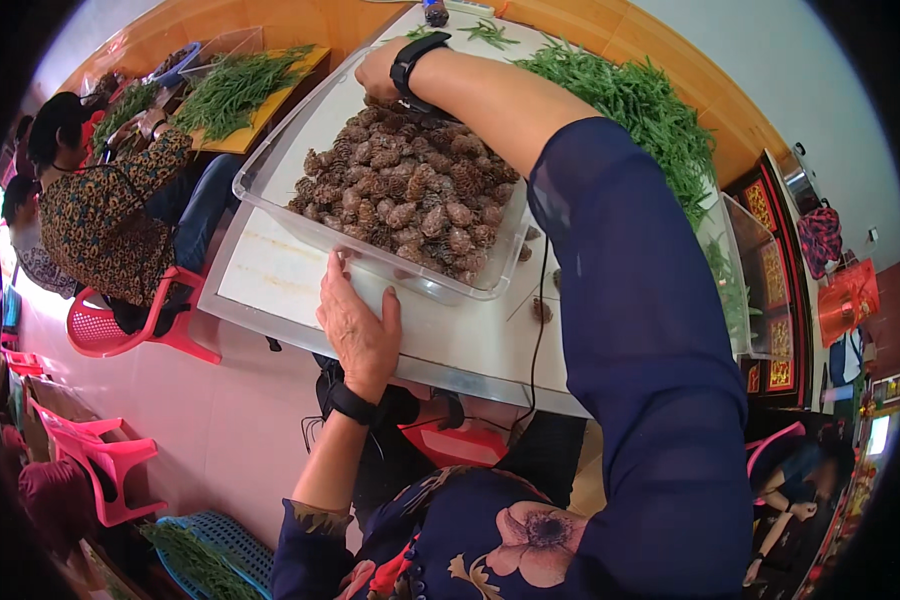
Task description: Trimming pine branches and attaching them to a base to create small wreaths.
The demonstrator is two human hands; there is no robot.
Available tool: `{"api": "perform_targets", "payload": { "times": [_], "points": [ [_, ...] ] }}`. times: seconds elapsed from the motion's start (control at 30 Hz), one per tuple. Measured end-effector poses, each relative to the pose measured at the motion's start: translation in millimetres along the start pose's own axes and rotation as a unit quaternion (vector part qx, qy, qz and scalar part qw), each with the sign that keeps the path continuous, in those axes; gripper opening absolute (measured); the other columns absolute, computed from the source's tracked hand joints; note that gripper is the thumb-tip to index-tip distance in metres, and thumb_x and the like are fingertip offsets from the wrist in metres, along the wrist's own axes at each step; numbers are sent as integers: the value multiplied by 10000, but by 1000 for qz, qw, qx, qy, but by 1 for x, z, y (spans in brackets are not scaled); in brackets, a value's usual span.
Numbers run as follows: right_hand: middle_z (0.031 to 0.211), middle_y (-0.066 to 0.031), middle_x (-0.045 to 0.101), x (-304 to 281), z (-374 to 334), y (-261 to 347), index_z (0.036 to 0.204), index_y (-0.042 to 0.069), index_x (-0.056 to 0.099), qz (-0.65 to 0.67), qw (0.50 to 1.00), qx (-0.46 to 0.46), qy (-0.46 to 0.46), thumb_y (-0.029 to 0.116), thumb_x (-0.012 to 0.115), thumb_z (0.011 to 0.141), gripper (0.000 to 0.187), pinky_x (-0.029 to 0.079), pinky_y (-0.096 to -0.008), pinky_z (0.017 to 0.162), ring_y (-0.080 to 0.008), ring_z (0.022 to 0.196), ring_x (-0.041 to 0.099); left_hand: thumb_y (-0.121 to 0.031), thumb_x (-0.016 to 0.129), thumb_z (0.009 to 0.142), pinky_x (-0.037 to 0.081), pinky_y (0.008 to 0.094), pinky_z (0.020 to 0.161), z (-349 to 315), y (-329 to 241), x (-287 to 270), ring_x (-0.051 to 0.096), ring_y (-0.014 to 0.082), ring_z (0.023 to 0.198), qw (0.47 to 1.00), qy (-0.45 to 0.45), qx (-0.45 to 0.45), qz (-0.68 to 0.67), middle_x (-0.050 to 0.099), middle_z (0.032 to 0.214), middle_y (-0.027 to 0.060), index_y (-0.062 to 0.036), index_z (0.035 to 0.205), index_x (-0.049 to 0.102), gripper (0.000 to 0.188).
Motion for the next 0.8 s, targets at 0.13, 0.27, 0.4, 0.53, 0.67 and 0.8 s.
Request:
{"api": "perform_targets", "payload": {
  "times": [0.13, 0.27, 0.4, 0.53, 0.67, 0.8],
  "points": [
    [831, -137, 706, -17, -29, -39, 925, 37, 698, 16, 998, 15, -67, 144, 572, 788, 215, 535, -400, 619, -300, 764, 688, -115, 683, 782, 320, 480, 1015, -1, 1, 2, 431, 361, 1256, 1000, 11, -15, 12, 469, 1338, 208, 49, 1465, 214, 844],
    [750, -194, 658, -26, -82, -86, 760, 46, 688, 6, 999, -14, -30, 181, 587, 730, 172, 495, -463, 669, -376, 704, 629, -128, 683, 788, 319, 481, 1015, -1, 3, 4, 438, 370, 1247, 1000, 2, -10, 29, 470, 1339, 211, 44, 1466, 216, 840],
    [726, -174, 662, -39, -203, -104, 804, 27, 704, 77, 984, -134, 91, 160, 593, 741, 184, 509, -414, 610, -307, 685, 654, -144, 677, 800, 316, 480, 1024, -2, 2, 5, 437, 375, 1256, 1000, -13, 19, 18, 467, 1351, 216, 44, 1463, 229, 821],
    [598, -131, 642, 2, -290, -77, 775, 12, 723, 210, 918, 148, 302, 159, 591, 738, 201, 502, -351, 536, -209, 544, 638, -152, 666, 813, 314, 478, 1035, -3, 1, 6, 431, 369, 1272, 1000, 0, 1, 24, 461, 1366, 216, 42, 1457, 244, 795],
    [678, -151, 670, 70, -322, -34, 782, 17, 716, 271, 904, 216, 249, 184, 586, 774, 211, 517, -392, 595, -270, 630, 669, -157, 660, 820, 312, 485, 1040, -3, 1, 6, 428, 358, 1284, 1000, 3, -4, 27, 455, 1377, 212, 37, 1457, 246, 784],
    [817, -188, 681, 101, -331, -7, 1010, 47, 674, 232, 919, 291, 129, 323, 624, 826, 336, 519, -446, 721, -347, 810, 664, -155, 659, 822, 312, 488, 1039, -4, 1, 7, 439, 350, 1275, 999, 1, -7, 38, 457, 1375, 205, 28, 1461, 241, 785]
  ]
}}
Point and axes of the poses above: each hand's wrist, its own z-axis towards the middle knuckle, its own x-axis out of the palm, y = z × x, the point moved 3 cm from there along z, towards the middle knuckle
